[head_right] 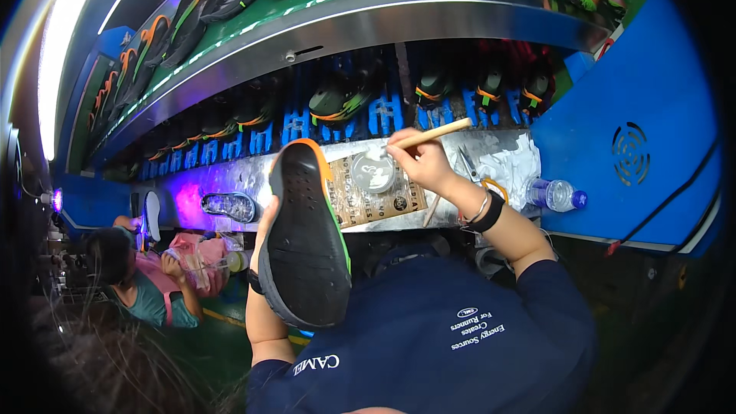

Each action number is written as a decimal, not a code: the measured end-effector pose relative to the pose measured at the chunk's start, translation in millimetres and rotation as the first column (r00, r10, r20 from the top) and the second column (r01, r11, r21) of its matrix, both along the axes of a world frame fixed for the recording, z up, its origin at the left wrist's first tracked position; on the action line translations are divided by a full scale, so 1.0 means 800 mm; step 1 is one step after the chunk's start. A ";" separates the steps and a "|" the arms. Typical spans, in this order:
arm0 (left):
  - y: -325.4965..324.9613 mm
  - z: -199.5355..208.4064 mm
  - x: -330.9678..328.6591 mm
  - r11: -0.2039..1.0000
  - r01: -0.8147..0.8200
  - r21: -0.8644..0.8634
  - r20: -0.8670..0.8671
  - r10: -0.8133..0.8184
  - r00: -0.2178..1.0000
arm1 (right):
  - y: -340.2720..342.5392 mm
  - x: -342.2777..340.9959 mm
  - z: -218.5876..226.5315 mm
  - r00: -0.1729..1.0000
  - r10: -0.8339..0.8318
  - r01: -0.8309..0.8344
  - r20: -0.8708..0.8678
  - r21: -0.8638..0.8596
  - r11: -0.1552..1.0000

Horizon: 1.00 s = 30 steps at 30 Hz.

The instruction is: Applying glue or primer to the edges of shoe soles using a brush and placing them on a conveyor belt.

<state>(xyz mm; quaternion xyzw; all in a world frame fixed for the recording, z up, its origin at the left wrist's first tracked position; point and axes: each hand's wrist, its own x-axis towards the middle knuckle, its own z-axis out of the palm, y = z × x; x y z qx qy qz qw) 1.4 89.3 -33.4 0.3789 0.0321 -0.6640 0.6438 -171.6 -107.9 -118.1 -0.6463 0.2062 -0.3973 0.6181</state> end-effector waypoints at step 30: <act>-0.035 0.038 -0.028 0.983 0.179 -0.043 0.261 -0.162 0.952 | 0.000 0.002 0.071 0.990 0.144 -0.136 -0.014 -0.416 0.899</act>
